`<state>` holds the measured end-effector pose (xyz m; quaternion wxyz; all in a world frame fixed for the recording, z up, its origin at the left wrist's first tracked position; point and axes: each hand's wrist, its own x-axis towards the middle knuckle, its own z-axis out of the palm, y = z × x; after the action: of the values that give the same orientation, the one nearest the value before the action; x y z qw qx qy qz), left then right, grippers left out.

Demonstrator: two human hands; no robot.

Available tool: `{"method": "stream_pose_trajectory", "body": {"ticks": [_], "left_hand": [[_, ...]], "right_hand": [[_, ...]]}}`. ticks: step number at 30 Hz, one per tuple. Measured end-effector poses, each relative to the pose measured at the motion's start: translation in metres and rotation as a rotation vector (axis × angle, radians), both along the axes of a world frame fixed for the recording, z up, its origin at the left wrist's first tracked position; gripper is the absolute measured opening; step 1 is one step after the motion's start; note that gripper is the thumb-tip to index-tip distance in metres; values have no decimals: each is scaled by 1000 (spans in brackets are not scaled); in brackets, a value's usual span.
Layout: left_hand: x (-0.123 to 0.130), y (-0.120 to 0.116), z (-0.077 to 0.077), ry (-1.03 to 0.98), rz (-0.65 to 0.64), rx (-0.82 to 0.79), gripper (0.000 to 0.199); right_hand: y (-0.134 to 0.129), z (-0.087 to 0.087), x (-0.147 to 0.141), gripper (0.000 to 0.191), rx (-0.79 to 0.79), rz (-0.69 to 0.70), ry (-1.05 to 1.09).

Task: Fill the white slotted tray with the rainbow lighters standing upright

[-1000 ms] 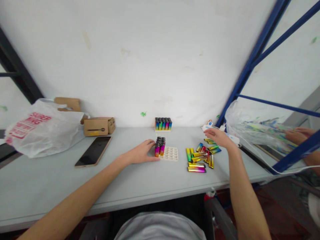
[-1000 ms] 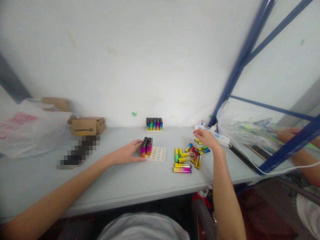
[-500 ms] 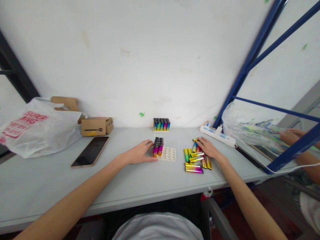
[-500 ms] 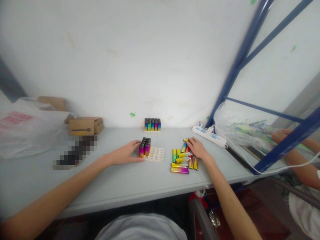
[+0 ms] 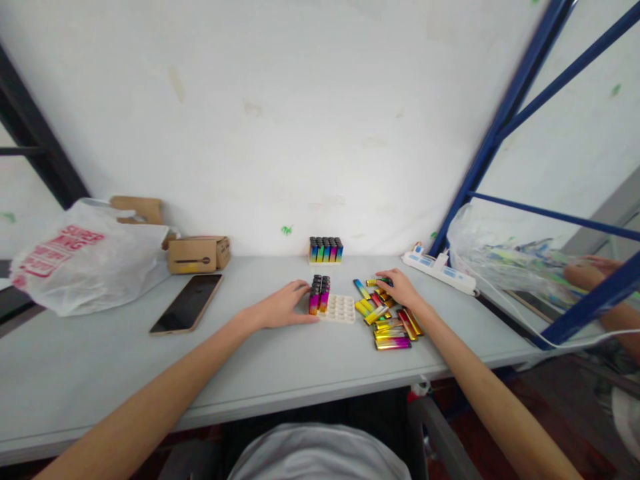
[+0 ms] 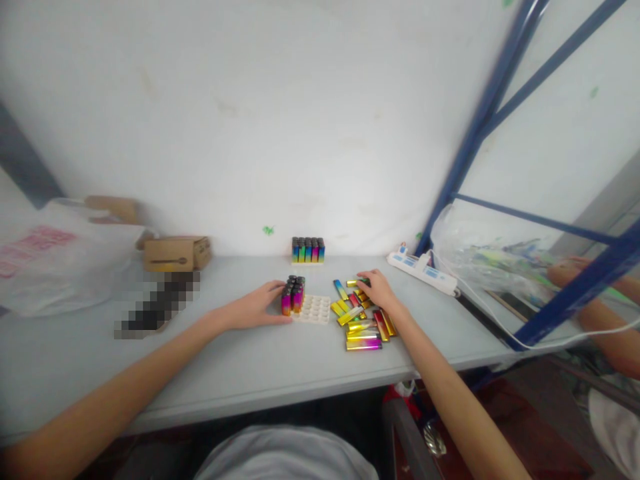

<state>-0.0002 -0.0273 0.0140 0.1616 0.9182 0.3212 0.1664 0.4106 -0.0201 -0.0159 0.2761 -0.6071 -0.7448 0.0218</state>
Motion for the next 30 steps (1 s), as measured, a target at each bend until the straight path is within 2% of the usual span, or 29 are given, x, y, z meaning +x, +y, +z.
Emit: {"method": "stream_pose_trajectory", "body": {"ticks": [3, 5, 8, 12, 14, 16, 19, 22, 26, 30], "left_hand": [[0, 0, 0, -14, -2, 8, 79], [0, 0, -1, -11, -4, 17, 79], [0, 0, -2, -11, 0, 9, 80], [0, -1, 0, -20, 6, -12, 82], [0, -2, 0, -14, 5, -13, 83], [0, -2, 0, -20, 1, -9, 82], [0, -2, -1, -40, -12, -4, 81], [0, -2, -1, -30, -12, -9, 81], [1, -2, 0, -7, -1, -21, 84], [1, -1, -1, 4, -1, -15, 84]], "right_hand": [[-2, 12, -3, 24, -14, 91, 13], [-4, 25, -8, 32, 27, 125, 105], [-9, 52, -20, 50, 72, 97, 368], [-18, 89, -52, 55, 121, 77, 541], [-24, 99, -72, 53, 146, 100, 621], [-29, 100, -91, 51, 110, 172, 716], [-34, 92, -110, 57, 24, 214, 784], [-36, 83, -119, 64, -73, 254, 818], [-40, 81, -125, 61, -218, 378, 905], [-41, 81, -132, 61, -265, 334, 972]]}}
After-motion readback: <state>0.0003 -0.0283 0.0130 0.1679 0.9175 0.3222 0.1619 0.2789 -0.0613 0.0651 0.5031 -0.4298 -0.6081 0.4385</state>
